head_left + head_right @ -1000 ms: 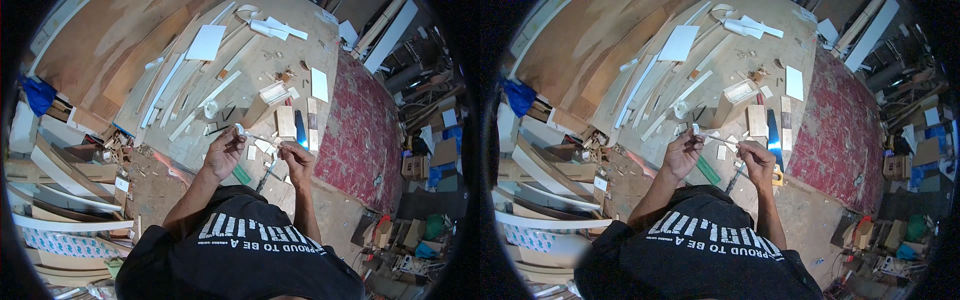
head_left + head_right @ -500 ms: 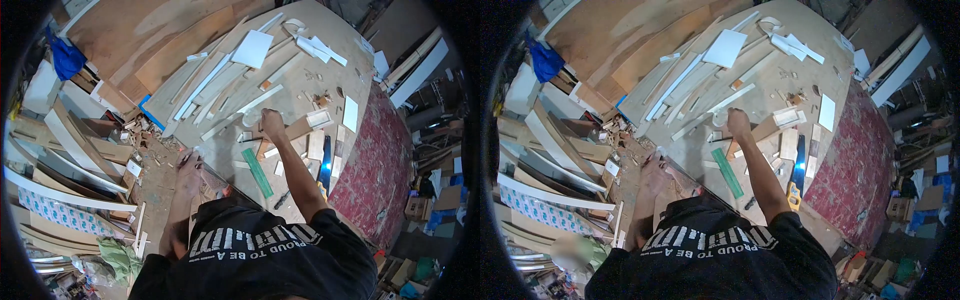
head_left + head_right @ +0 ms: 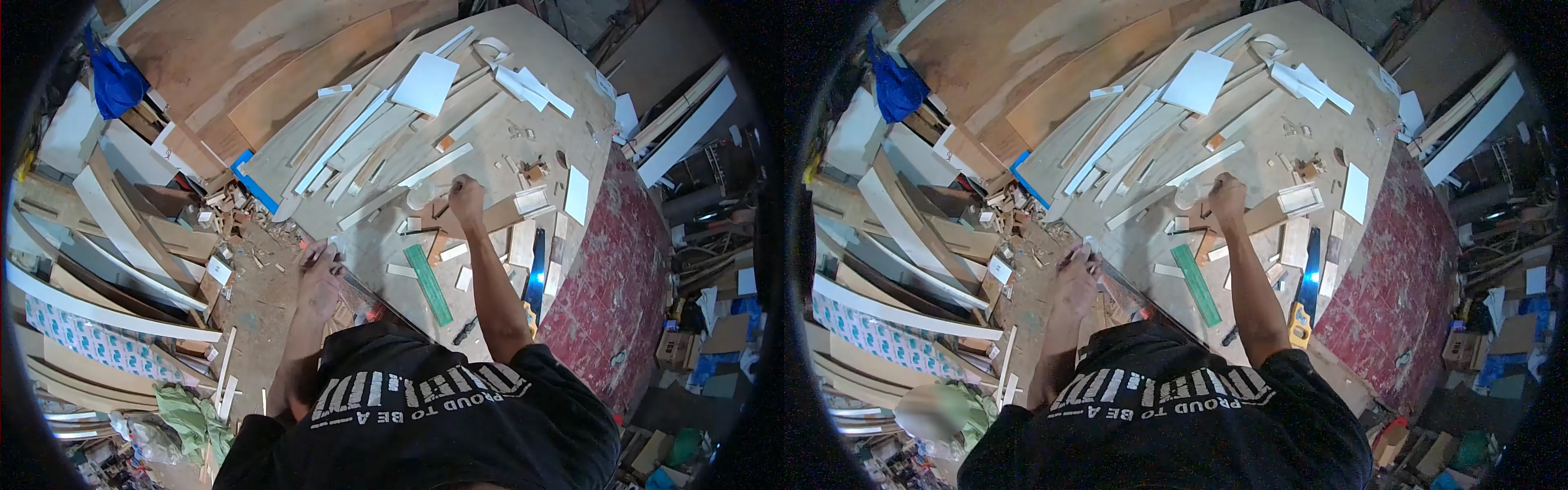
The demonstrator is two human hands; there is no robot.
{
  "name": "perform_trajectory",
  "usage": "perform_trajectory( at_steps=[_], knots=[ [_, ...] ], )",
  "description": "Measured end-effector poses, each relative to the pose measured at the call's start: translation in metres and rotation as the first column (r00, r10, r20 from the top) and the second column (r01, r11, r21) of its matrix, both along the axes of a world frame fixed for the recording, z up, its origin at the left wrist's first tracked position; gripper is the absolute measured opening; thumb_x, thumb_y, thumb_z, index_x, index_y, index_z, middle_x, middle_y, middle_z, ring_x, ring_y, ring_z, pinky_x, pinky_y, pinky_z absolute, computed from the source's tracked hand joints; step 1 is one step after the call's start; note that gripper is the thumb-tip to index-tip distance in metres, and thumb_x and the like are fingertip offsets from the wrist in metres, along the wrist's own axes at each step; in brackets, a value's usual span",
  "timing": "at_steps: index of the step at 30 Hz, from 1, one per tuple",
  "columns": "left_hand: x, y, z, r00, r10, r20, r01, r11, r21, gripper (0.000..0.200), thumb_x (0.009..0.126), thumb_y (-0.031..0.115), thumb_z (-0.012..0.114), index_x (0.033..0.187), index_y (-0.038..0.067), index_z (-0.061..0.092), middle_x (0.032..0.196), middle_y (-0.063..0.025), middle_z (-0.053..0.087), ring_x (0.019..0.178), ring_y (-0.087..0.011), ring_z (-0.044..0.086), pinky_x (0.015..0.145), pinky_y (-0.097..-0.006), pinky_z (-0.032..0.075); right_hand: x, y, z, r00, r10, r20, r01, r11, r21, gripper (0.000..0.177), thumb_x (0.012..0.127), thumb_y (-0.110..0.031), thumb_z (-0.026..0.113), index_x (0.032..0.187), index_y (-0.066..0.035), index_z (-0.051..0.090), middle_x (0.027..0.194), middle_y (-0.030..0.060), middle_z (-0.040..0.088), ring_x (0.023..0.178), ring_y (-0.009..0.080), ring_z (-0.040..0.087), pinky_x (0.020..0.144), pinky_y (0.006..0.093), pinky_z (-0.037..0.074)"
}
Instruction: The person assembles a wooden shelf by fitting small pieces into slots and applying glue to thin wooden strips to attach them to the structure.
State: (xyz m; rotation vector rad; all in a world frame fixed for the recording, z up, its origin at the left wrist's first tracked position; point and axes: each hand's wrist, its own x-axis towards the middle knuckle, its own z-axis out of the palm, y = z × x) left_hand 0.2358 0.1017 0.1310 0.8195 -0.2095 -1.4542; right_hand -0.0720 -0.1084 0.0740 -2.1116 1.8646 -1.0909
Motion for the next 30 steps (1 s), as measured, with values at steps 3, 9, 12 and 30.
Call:
perform_trajectory(
  at_steps=[3, 9, 12, 30],
  knots=[
    [-0.015, -0.026, 0.003, 0.986, -0.067, -0.153, 0.068, 0.998, 0.001, 0.011, 0.095, 0.008, 0.065, 0.106, 0.007, 0.063, 0.099, -0.0076, 0.066, 0.089, -0.0181, 0.064, 0.070, -0.0285, 0.052, -0.021, 0.039, 0.024, 0.936, -0.068, 0.346, 0.039, 0.995, 0.091, 0.009, 0.090, -0.003, 0.062, 0.092, 0.003, 0.067, 0.073, 0.0134, 0.069, 0.061, 0.0209, 0.065, 0.056, 0.0328, 0.050],
    [-0.066, -0.065, 0.031, 0.921, -0.190, -0.340, 0.207, 0.978, 0.014, 0.004, 0.093, 0.011, 0.069, 0.096, 0.009, 0.068, 0.090, -0.0056, 0.067, 0.085, -0.0169, 0.063, 0.066, -0.0277, 0.052, -0.028, 0.158, 0.129, 0.365, 0.000, 0.931, -0.186, 0.980, 0.073, 0.012, 0.097, -0.010, 0.065, 0.100, 0.001, 0.067, 0.083, 0.0054, 0.067, 0.072, 0.0111, 0.061, 0.063, 0.0242, 0.045],
    [-0.093, -0.073, 0.038, 0.851, -0.290, -0.438, 0.303, 0.952, -0.040, 0.010, 0.093, 0.011, 0.068, 0.101, 0.005, 0.067, 0.090, -0.0070, 0.066, 0.086, -0.0179, 0.064, 0.069, -0.0279, 0.053, -0.032, 0.188, 0.141, 0.296, 0.002, 0.955, -0.169, 0.984, 0.050, 0.009, 0.095, -0.001, 0.062, 0.103, 0.001, 0.066, 0.094, 0.0126, 0.071, 0.073, 0.0162, 0.063, 0.065, 0.0269, 0.048],
    [-0.143, -0.069, 0.063, 0.785, -0.390, -0.481, 0.417, 0.907, -0.055, 0.014, 0.094, 0.011, 0.064, 0.105, 0.002, 0.065, 0.092, -0.0094, 0.067, 0.087, -0.0186, 0.063, 0.070, -0.0283, 0.052, -0.044, 0.201, 0.146, 0.500, 0.084, 0.862, -0.110, 0.993, -0.034, 0.011, 0.095, 0.002, 0.060, 0.103, 0.004, 0.067, 0.091, 0.0125, 0.071, 0.072, 0.0151, 0.063, 0.065, 0.0280, 0.049]
  ],
)
